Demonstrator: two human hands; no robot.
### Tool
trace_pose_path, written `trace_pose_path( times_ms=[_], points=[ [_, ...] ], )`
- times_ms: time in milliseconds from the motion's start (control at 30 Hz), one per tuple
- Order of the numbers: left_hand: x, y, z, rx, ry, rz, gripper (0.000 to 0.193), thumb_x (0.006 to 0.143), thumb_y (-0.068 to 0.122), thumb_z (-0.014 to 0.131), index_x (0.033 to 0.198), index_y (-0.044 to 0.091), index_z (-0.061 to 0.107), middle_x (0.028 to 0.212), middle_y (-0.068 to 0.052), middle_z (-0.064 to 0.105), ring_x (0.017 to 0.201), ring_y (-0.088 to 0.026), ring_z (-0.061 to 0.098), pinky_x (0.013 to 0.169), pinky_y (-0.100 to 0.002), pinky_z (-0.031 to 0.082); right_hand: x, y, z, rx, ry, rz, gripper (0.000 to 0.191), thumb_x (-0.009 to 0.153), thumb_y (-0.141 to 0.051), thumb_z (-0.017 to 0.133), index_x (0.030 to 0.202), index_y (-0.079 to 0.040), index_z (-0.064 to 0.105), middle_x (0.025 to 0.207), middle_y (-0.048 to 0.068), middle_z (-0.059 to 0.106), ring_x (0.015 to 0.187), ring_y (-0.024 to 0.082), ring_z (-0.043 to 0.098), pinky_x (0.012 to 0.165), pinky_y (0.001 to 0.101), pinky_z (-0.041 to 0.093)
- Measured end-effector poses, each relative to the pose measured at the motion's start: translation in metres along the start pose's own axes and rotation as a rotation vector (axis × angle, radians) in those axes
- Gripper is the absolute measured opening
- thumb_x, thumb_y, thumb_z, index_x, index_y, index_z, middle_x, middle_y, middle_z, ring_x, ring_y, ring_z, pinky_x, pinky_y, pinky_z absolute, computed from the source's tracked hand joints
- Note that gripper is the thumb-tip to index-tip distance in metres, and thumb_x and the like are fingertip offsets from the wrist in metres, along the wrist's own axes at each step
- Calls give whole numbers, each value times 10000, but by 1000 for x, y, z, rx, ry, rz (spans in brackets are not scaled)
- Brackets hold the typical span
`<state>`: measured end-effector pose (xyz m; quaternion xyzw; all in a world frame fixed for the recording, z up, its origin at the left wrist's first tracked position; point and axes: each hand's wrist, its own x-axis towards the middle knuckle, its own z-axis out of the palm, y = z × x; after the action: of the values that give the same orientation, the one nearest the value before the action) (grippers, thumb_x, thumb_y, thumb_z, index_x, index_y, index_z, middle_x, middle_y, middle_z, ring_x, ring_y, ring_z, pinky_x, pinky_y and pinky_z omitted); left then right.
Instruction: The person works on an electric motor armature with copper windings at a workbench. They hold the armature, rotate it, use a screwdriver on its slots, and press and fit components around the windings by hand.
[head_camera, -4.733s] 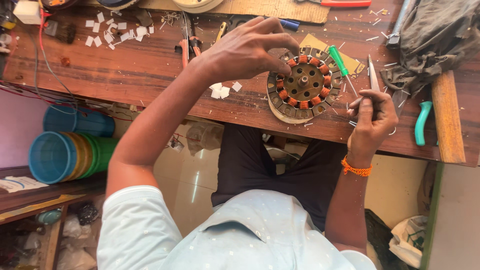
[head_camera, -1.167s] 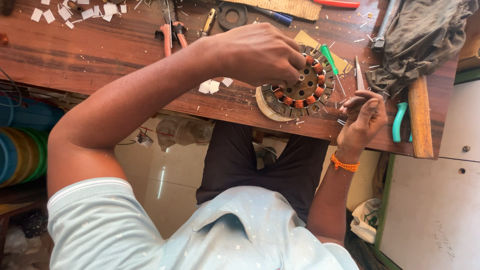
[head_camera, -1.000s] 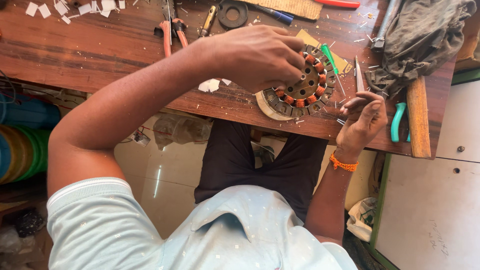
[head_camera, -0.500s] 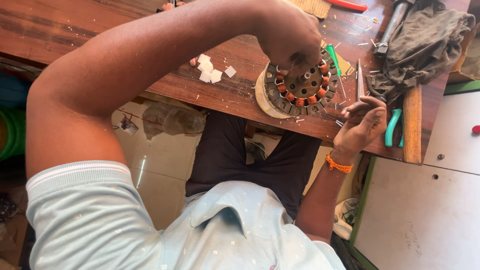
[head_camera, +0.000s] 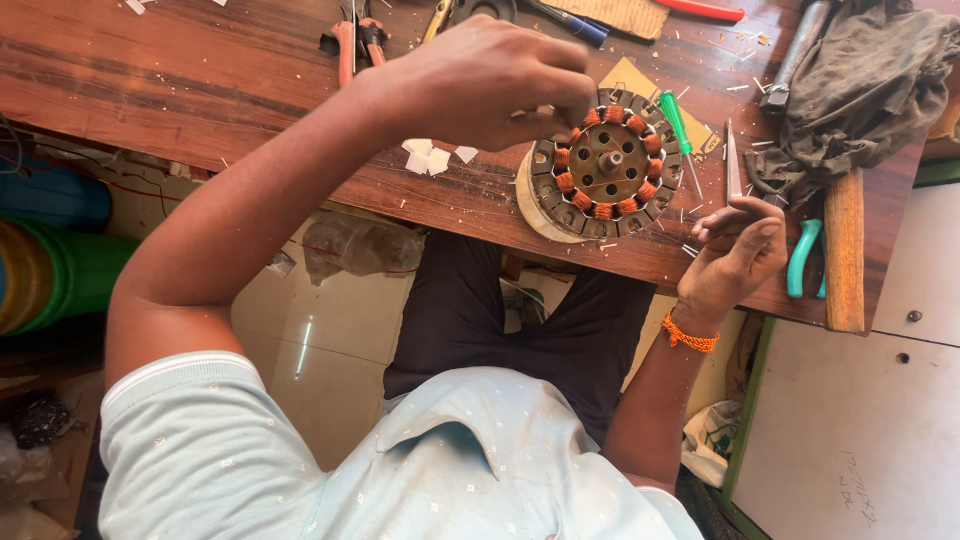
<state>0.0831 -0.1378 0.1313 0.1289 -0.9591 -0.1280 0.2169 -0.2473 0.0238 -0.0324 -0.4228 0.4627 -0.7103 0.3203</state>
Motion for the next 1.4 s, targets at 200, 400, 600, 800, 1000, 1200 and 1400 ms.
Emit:
trace_pose_path(
  times_ms=[200,400,600,800,1000,1200,1400],
  points=[
    [18,5,0,-81,-73,138,315,816,187,794,1128,224,768,1155,1,726,956,-242,712,760,-425,567,0,0,1,-8,5,-7,545,1142,-513,511,1137,26,585,779,111,606,649,153,551,633,258,474],
    [35,5,-1,-66,-446,-8,104,801,193,809,901,212,787,1019,29,713,900,-226,703,709,-430,544,0,-1,1,-15,4,-16,546,1143,-517,508,1141,22,588,777,111,605,651,150,550,636,262,478],
    [52,-7,13,-177,-619,62,219,742,213,846,879,115,707,915,-30,685,954,-245,666,806,-438,506,-1,1,0,-25,15,-16,554,1139,-530,494,1153,15,597,756,101,592,648,142,544,630,259,472],
    [72,-15,21,-165,-801,77,277,736,287,878,875,116,709,905,-44,686,982,-265,652,852,-455,495,-1,0,0,25,21,-12,536,1140,-519,488,1157,5,598,758,102,596,639,143,540,628,264,473],
    [67,-15,22,-181,-781,58,262,740,271,871,869,119,702,866,-25,709,950,-248,670,852,-457,491,-1,4,-4,13,21,-43,526,1150,-519,469,1143,-7,591,745,100,592,630,139,522,617,263,454],
    [67,-16,24,-187,-778,71,280,745,268,869,873,95,690,838,-32,711,886,-246,685,802,-448,506,-1,5,-5,46,42,-32,531,1141,-527,479,1136,-8,590,738,96,585,634,145,523,616,274,453],
    [67,-14,26,-186,-741,63,242,769,248,854,854,85,697,804,-29,712,837,-236,691,763,-437,514,-1,7,-6,55,64,-33,535,1125,-538,497,1119,-11,590,721,94,578,621,148,529,602,279,455]
  ],
)
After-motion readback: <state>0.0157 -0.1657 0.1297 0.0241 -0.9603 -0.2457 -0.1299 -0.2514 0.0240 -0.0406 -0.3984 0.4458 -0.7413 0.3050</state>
